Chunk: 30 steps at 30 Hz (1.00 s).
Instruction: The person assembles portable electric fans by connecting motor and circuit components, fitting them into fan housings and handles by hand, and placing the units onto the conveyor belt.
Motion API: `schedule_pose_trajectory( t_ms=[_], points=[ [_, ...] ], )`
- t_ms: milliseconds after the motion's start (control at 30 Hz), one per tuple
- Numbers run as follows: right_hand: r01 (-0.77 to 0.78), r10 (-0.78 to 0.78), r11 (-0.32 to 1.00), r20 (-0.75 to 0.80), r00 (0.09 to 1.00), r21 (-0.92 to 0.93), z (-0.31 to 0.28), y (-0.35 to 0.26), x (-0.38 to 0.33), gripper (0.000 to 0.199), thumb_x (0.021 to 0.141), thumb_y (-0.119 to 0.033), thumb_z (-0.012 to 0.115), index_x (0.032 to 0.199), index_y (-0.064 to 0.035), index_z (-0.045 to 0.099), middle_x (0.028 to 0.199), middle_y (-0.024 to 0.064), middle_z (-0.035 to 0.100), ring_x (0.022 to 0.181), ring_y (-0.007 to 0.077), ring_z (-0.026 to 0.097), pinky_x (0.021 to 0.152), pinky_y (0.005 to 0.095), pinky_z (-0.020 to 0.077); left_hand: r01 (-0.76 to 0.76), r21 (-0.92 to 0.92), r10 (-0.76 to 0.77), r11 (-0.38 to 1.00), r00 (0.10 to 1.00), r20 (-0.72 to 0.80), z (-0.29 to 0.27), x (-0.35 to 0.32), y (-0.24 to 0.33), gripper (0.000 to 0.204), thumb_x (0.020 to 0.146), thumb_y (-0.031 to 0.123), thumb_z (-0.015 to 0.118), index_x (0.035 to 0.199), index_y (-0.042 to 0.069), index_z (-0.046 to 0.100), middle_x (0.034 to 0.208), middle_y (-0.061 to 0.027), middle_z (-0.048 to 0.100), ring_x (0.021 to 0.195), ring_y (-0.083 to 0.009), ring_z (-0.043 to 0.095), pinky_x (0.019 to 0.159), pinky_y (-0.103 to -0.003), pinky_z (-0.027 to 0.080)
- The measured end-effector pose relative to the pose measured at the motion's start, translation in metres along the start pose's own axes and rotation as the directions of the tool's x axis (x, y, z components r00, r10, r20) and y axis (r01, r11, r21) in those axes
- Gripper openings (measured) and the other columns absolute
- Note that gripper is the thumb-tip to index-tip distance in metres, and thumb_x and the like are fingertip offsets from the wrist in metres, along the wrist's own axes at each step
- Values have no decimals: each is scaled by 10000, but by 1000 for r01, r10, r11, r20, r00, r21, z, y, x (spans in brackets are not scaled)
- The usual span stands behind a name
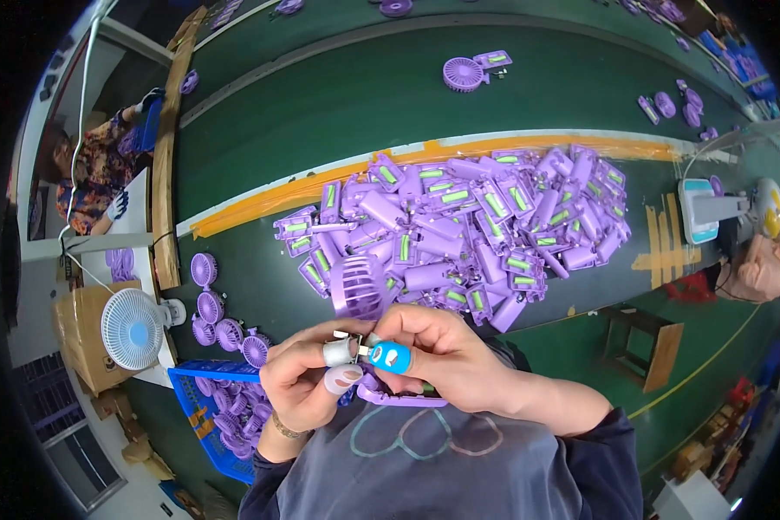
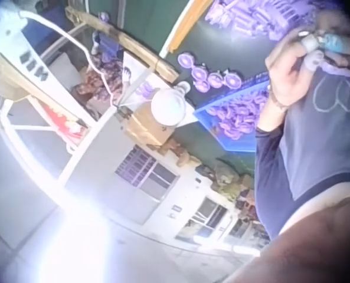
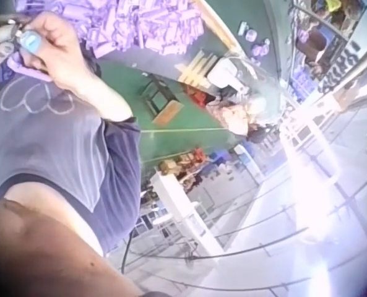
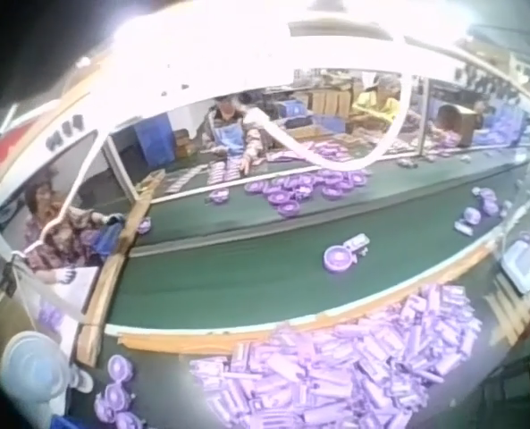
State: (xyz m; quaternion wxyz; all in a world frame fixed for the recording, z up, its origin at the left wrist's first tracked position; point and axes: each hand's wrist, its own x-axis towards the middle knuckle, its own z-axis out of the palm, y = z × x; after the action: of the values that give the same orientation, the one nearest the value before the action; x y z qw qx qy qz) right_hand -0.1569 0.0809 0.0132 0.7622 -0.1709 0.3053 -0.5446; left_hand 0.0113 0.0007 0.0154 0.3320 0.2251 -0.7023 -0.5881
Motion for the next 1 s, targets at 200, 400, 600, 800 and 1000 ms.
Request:
schedule_pose_trajectory(
  t_ms=[200, 400, 600, 800, 1000],
  points=[
    [-5, 5, 998, 2, 1000, 55, -19, -1, -8, 121, 884, -140, 531, 859, -25, 505, 645, 25, 512, 518, 56, 417, 470, 196, 327, -63, 89, 52, 994, 991, 123, 12, 15, 0, 139, 726, 47, 680, 834, -18, 622, 912, -184, 642, 809, -251, 649, 693, -305, 507],
    [-71, 78, 993, -75, 994, 95, -54, 9, 4, 169, 873, -174, 552, 803, -23, 519, 645, 41, 542, 514, 62, 445, 460, 200, 337, 284, 166, -303, 944, 948, 102, 20, 24, -22, 108, 755, 48, 656, 847, -2, 632, 844, -126, 657, 749, -179, 641, 687, -281, 499],
    [137, -547, 789, -583, 601, -599, -165, 31, 14, 202, 783, 17, 575, 979, -30, 574, 783, 12, 562, 638, 49, 473, 551, 195, 388, 293, 448, -315, 844, 949, -28, -2, 117, -113, 190, 782, 85, 636, 959, 16, 631, 860, -97, 663, 760, -135, 623, 705, -265, 487],
    [-323, -867, 187, -311, 389, -928, -277, -15, 30, 207, 739, -42, 581, 937, 17, 571, 816, 167, 606, 731, 291, 590, 638, 370, 464, 126, 756, -91, 643, 992, -89, 19, 254, -187, 206, 733, 111, 654, 919, 25, 631, 806, -128, 654, 769, -271, 636, 692, -335, 498],
    [-458, -745, 63, -348, 570, -887, -338, -17, 77, 153, 711, -90, 531, 810, 5, 598, 735, 216, 596, 725, 372, 587, 667, 443, 462, -155, 599, 40, 785, 979, 201, 83, 194, -219, 331, 664, 26, 608, 992, 71, 606, 1077, -151, 564, 1075, -323, 497, 941, -403, 391]
  ],
)
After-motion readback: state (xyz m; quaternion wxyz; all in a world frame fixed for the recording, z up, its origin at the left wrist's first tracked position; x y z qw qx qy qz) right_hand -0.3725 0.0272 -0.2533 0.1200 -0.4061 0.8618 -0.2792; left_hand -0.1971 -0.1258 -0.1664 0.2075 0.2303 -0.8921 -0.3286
